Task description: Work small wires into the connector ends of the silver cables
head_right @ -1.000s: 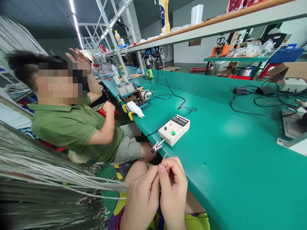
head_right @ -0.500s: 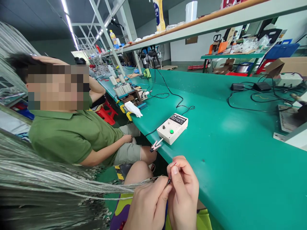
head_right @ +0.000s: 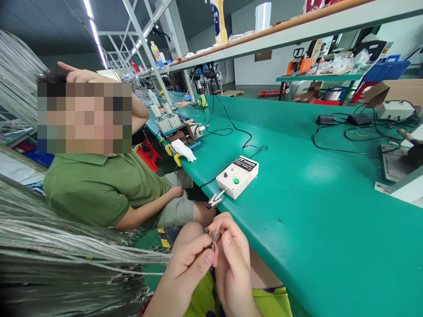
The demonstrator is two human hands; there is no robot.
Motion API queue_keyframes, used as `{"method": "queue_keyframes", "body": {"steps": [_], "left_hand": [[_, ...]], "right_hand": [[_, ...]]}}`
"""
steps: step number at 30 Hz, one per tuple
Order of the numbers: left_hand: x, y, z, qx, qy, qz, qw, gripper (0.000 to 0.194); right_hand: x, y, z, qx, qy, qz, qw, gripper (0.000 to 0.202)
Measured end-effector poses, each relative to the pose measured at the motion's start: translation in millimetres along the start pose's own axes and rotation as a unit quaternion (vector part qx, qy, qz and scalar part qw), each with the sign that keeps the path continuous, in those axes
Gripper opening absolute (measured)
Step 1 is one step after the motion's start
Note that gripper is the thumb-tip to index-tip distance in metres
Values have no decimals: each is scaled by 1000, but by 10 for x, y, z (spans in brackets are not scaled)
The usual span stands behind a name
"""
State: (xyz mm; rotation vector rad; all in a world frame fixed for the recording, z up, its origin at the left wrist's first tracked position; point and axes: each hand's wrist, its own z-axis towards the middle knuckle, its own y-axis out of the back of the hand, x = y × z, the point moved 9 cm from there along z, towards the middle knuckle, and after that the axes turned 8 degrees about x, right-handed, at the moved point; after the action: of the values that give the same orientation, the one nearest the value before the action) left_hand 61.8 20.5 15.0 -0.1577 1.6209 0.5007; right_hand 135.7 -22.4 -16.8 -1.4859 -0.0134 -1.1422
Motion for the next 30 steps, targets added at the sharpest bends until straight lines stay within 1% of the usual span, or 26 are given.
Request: {"method": "queue_keyframes", "body": {"steps": [2, 4, 7, 11, 14, 15, 19, 21, 23, 25, 26, 28, 30], "left_hand": [[-63, 45, 19, -7, -17, -21, 1000, 37], [-105, 50, 31, -7, -24, -31, 999, 35], [-108, -5, 26, 4, -19, -39, 999, 38], [-75, -101, -24, 11, 0, -5, 1000, 43], [-66, -123, -54, 5, 4, 33, 999, 51], [-59, -131, -55, 11, 4, 36, 999, 53], [-6, -156, -62, 72, 5, 9, 997, 57], [34, -158, -91, 103, 10, -10, 995, 59], [90, -147, -130, 117, 18, -38, 992, 60], [156, -90, -155, 92, 21, -87, 992, 60], [196, -42, -161, 64, 21, -117, 991, 58], [271, 27, -160, 16, 15, -174, 984, 54], [309, 48, -144, -8, 4, -205, 979, 50]], "right_hand": [[-26, -52, -15, 16, -3, -5, 1000, 24], [-47, -44, -32, 2, -7, 8, 1000, 23], [-42, -24, -45, -18, -4, 36, 999, 27], [78, -5, -61, -25, 22, 31, 999, 28], [166, 18, -81, -31, 32, 17, 999, 26], [181, 20, -84, -29, 32, 16, 999, 25], [184, 45, -42, -26, 23, 20, 999, 25], [190, 118, 15, -43, 24, 29, 998, 27], [245, 230, 70, -75, 51, 39, 995, 27], [304, 300, 100, -91, 86, 31, 992, 28], [310, 285, 106, -80, 93, 16, 992, 29], [238, 157, 94, -24, 73, -27, 997, 29], [99, -9, 35, 34, 31, -67, 997, 26]]}}
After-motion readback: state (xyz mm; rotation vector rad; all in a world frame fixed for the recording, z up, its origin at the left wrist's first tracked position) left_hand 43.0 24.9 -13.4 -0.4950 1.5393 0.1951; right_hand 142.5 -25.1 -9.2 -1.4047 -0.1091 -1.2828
